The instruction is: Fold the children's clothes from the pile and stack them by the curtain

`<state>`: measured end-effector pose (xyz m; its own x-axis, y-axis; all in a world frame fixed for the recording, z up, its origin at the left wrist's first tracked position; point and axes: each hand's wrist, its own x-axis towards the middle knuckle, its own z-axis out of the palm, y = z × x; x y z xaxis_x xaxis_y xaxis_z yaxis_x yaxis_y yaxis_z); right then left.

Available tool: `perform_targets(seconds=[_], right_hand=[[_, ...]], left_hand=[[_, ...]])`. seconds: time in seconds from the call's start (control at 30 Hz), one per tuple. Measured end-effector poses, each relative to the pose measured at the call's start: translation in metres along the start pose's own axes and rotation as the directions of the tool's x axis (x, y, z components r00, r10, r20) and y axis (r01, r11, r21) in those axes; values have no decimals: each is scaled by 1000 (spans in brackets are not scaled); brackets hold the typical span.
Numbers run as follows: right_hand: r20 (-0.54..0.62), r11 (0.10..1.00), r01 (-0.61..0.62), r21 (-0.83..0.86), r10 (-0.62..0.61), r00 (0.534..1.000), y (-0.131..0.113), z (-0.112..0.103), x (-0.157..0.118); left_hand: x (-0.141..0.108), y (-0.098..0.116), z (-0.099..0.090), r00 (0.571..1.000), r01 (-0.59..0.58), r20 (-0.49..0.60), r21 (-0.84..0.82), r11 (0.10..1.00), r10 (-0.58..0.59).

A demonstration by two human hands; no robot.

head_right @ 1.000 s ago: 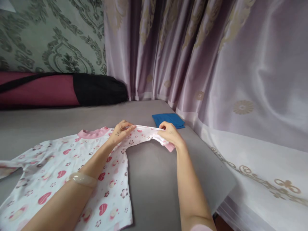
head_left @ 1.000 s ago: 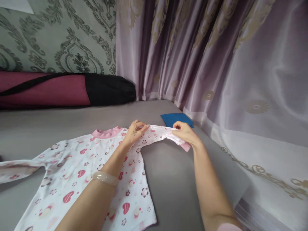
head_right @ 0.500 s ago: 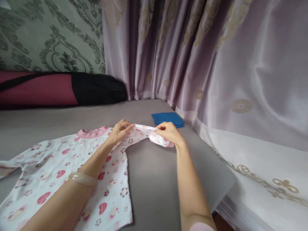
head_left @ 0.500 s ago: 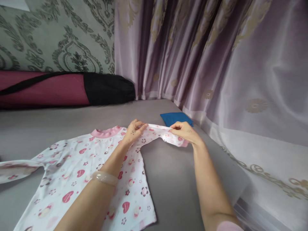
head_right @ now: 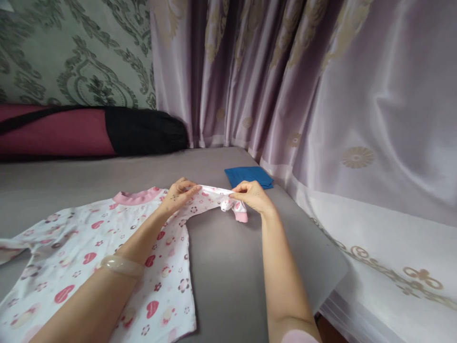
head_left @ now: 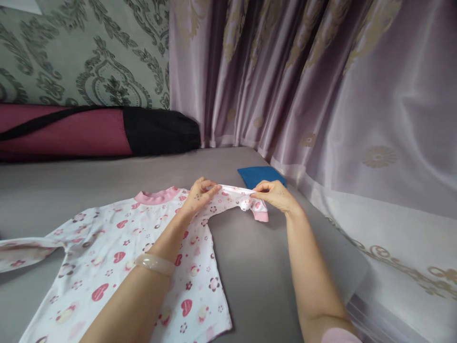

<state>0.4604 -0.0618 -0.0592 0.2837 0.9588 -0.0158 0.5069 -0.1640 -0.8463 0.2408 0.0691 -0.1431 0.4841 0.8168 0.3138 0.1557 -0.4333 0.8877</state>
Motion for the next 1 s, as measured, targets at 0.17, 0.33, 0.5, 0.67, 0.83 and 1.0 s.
perform_targets(seconds=[0.17, 0.33, 0.5, 0.67, 0.83, 1.0], right_hand=[[9, 997, -60, 41, 60, 998, 10, 2, 5], [12, 994, -108, 1, 108, 994, 14, 1, 7], [-87, 992, -56, -115, 47, 995, 14, 5, 9], [-71, 952, 61, -299, -86, 994, 18, 6, 10], [-43, 911, 6, -412, -27, 999, 26, -7, 8], [-177, 968, -123, -218, 85, 981, 32, -16, 9]], left_hand=[[-1, 1, 0, 1000, -4, -16, 11, 1000, 4], [0, 3, -1, 1000, -7, -22, 9, 1000, 7], [0, 4, -1, 1000, 4, -11, 6, 1000, -4], [0, 1, -1, 1000, 7, -28, 8, 1000, -7], [1, -1, 1, 999, -34, -22, 55, 998, 36], [3, -4, 3, 999, -30, -34, 87, 996, 33]])
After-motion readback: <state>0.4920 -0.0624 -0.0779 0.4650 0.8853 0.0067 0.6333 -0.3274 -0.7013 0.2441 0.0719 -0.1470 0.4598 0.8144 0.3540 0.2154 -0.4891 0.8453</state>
